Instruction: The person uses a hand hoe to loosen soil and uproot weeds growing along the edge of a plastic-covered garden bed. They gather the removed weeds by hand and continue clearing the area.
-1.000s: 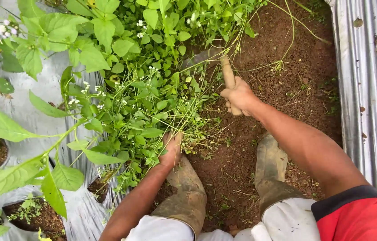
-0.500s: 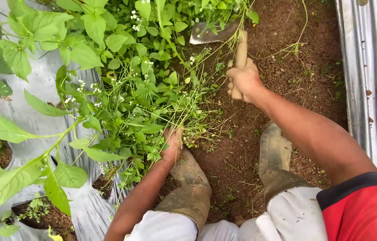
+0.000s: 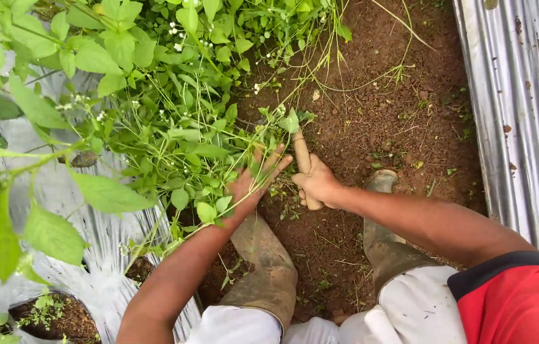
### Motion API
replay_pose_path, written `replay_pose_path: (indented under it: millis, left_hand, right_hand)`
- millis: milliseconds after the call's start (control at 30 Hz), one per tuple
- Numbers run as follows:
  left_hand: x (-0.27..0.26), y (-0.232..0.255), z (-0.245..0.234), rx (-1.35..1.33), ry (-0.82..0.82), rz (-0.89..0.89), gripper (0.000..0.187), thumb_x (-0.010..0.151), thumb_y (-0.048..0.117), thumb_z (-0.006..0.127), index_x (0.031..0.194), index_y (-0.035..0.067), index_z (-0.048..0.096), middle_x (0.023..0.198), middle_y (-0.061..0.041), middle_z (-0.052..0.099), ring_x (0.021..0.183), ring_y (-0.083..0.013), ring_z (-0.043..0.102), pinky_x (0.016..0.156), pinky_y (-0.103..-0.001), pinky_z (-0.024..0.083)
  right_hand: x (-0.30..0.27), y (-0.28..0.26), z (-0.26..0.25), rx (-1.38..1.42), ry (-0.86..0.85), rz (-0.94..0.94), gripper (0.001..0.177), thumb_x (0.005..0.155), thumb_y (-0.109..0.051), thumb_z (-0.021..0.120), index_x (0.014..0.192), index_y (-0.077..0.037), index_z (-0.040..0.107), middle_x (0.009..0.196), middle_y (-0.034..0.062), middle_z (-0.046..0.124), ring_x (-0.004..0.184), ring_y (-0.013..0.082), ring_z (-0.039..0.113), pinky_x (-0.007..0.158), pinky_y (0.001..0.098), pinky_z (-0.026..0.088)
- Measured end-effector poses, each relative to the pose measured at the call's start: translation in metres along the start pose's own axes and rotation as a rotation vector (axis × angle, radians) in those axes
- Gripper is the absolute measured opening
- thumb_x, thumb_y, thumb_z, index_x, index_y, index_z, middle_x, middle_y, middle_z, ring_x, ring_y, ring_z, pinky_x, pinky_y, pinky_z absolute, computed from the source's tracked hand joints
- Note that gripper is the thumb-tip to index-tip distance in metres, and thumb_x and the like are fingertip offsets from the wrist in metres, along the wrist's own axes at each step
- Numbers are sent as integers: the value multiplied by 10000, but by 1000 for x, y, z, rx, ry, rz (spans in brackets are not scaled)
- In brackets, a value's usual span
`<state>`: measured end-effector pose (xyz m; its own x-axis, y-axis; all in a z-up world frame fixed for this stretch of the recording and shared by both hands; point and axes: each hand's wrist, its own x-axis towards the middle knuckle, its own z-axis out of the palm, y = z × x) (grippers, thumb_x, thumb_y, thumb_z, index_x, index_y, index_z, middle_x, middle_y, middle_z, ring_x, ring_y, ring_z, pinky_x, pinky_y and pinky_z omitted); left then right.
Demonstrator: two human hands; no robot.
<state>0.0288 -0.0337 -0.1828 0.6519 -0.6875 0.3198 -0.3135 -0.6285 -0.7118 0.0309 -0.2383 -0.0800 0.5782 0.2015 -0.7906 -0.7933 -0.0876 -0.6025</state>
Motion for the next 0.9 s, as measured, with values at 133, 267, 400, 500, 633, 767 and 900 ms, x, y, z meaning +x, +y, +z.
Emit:
replay_pose_path:
  millis: [133, 267, 400, 500, 633, 767, 900]
  left_hand:
    - [44, -43, 0, 950, -389, 679, 683, 999, 92, 540, 1610, 209, 259, 1673, -163, 230, 1536, -427, 179, 1155, -586, 352]
    - [37, -45, 21, -620, -1261, 29, 775, 962, 38, 621, 1583, -82, 173, 1195, -259, 661, 1097, -326, 703, 880, -453, 657]
    - [9, -29, 37, -751, -1253, -113, 725, 815, 110, 665, 1494, 49, 418, 1157, -200, 596, 1038, -313, 640, 769, -525, 645]
    - [-4, -23, 8, -793, -1326, -178, 548, 859, 141, 669, 1377, 81, 504, 1120, -143, 578, 1061, -285, 609, 793, -558, 639]
    - [9, -42, -22, -726, -970, -199, 234, 843, 115, 672, 1070, 98, 620, 961, -85, 615, 958, -209, 636, 665, -417, 640]
    - [17, -41, -26, -788, -1154, -119, 145, 943, 87, 584, 1067, 29, 633, 936, -134, 635, 901, -242, 678, 658, -461, 676]
    - [17, -39, -33, -801, -1211, -123, 153, 955, 85, 590, 1074, -4, 627, 922, -161, 621, 866, -270, 685, 553, -495, 673]
  right_hand:
    - [10, 9, -7, -43, -23, 5, 483, 935, -5, 518, 1373, 55, 323, 805, 73, 520, 610, 138, 574, 531, 271, 609]
    - [23, -3, -29, -110, 0, -6, 434, 933, -54, 554, 1328, -1, 382, 737, 20, 550, 542, 116, 603, 462, 274, 609]
    - [24, -44, -48, -59, 123, -76, 388, 947, -37, 575, 1294, -4, 406, 715, 21, 542, 507, 112, 582, 425, 253, 585]
    - [27, -64, -49, 54, 338, -275, 334, 956, -14, 547, 1255, -17, 398, 737, 18, 535, 518, 105, 570, 429, 230, 584]
    - [30, -64, -42, 120, 360, -357, 345, 942, 7, 535, 1244, -9, 368, 752, 28, 539, 517, 100, 565, 421, 225, 579]
    - [-19, -63, -34, -437, -52, 20, 463, 943, 11, 511, 1377, 97, 373, 859, 108, 557, 615, 133, 554, 542, 260, 574]
    - [34, -50, -50, -242, 47, -80, 444, 961, -23, 586, 1360, 17, 396, 763, 42, 564, 521, 117, 599, 448, 269, 606]
